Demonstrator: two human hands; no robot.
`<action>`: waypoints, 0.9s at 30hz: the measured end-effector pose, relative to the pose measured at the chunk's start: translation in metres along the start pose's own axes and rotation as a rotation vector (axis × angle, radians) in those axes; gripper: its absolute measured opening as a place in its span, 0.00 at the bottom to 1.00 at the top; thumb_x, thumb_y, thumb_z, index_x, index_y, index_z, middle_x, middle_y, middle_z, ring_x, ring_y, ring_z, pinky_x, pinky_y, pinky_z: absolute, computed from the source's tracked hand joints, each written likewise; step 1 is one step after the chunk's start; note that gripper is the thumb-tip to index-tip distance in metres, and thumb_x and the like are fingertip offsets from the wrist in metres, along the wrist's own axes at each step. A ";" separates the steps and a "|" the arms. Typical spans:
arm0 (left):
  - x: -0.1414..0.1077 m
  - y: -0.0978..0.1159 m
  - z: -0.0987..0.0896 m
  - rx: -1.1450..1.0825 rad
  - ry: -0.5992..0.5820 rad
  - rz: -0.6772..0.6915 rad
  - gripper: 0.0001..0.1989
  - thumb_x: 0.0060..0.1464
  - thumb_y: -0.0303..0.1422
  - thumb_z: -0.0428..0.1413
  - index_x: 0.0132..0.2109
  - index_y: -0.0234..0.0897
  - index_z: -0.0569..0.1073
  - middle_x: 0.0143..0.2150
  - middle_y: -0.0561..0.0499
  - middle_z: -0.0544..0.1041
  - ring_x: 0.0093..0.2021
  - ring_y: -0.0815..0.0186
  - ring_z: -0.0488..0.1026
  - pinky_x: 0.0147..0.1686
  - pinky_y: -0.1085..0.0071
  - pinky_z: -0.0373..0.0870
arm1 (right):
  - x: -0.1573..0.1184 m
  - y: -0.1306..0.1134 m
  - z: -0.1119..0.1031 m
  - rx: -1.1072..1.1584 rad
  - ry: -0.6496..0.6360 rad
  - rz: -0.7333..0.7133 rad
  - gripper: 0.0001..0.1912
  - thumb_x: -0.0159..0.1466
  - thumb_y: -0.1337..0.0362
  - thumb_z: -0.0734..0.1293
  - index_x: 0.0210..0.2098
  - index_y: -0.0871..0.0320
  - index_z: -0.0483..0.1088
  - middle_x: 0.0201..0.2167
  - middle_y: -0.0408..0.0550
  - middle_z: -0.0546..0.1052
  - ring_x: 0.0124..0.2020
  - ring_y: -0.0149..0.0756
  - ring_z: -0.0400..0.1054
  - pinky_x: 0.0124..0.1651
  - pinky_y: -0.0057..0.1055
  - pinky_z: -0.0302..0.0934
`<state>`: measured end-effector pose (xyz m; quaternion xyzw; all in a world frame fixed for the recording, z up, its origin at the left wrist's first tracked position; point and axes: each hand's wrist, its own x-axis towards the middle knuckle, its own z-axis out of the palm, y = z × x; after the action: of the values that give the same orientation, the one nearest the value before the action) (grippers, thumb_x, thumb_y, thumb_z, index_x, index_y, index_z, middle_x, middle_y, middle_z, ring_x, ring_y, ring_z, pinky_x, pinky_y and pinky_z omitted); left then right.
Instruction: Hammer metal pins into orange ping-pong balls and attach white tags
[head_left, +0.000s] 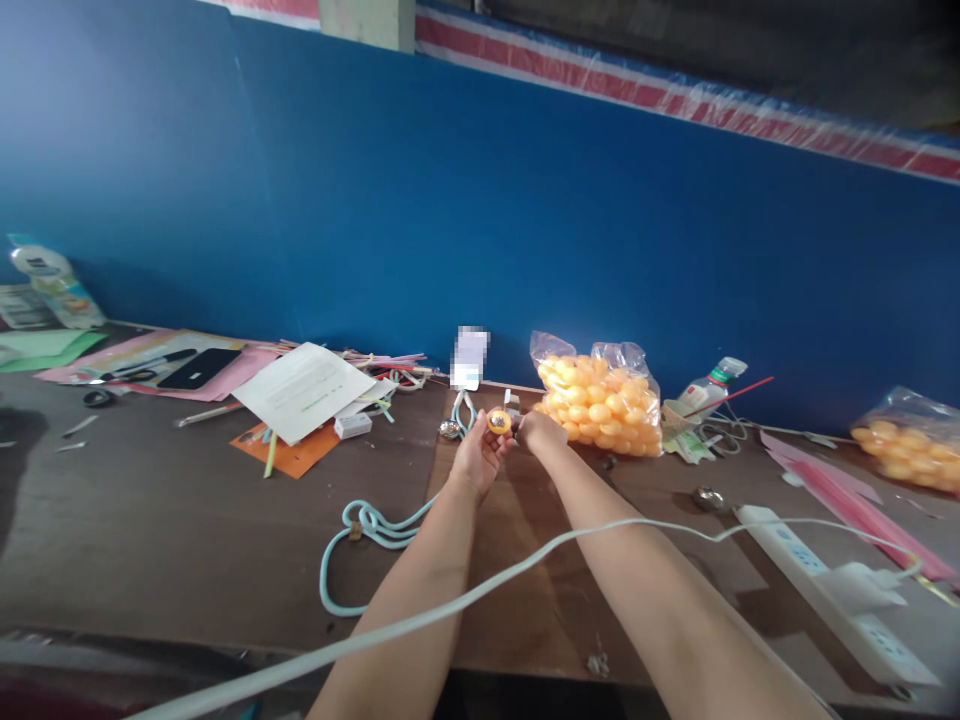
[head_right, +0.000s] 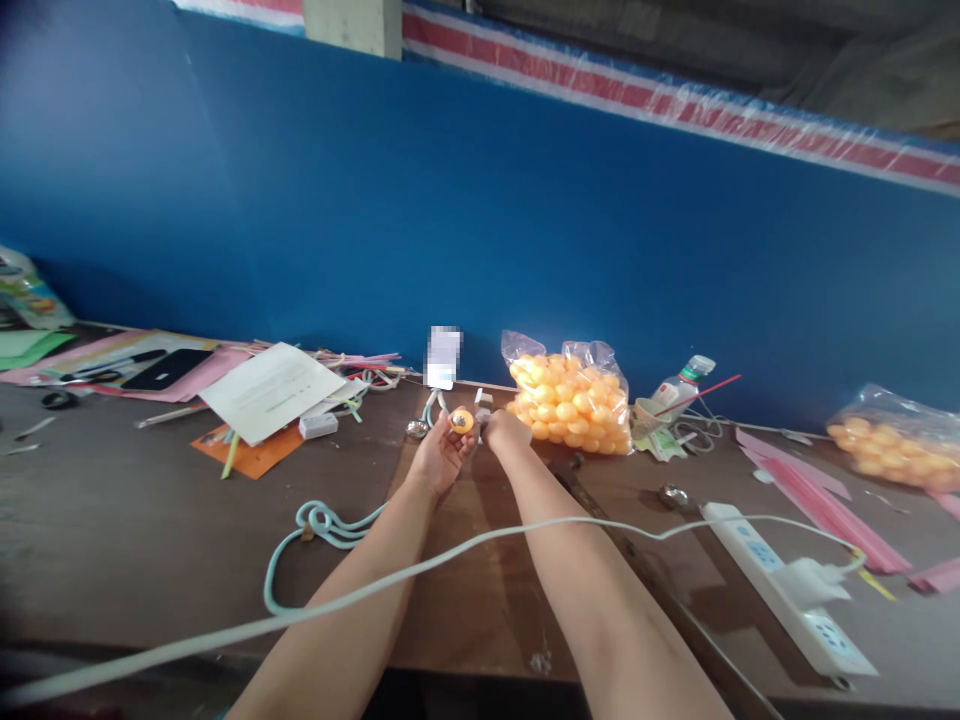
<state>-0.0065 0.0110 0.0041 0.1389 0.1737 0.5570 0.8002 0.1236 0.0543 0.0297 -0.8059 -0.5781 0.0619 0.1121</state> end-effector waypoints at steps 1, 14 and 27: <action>0.000 0.000 0.000 0.005 0.002 0.001 0.17 0.60 0.40 0.52 0.48 0.30 0.73 0.33 0.44 0.77 0.28 0.70 0.73 0.30 0.76 0.72 | -0.001 -0.001 0.000 -0.021 -0.020 -0.002 0.11 0.53 0.58 0.70 0.33 0.56 0.78 0.38 0.59 0.79 0.43 0.51 0.74 0.40 0.38 0.64; 0.004 -0.001 -0.004 0.016 0.011 0.016 0.16 0.60 0.38 0.52 0.48 0.31 0.73 0.33 0.45 0.77 0.28 0.70 0.73 0.30 0.76 0.72 | -0.024 0.028 -0.006 0.246 0.047 -0.091 0.06 0.55 0.62 0.65 0.28 0.53 0.75 0.32 0.46 0.79 0.36 0.40 0.72 0.35 0.31 0.60; 0.001 -0.002 -0.003 0.068 0.026 -0.004 0.14 0.58 0.36 0.55 0.47 0.30 0.73 0.32 0.46 0.77 0.27 0.72 0.72 0.27 0.78 0.71 | -0.055 0.051 0.002 1.767 -0.333 0.193 0.07 0.51 0.69 0.73 0.29 0.60 0.73 0.29 0.45 0.79 0.20 0.22 0.66 0.23 0.16 0.66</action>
<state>-0.0057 0.0109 0.0007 0.1584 0.2030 0.5509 0.7939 0.1526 -0.0129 0.0131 -0.4517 -0.2585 0.6083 0.5992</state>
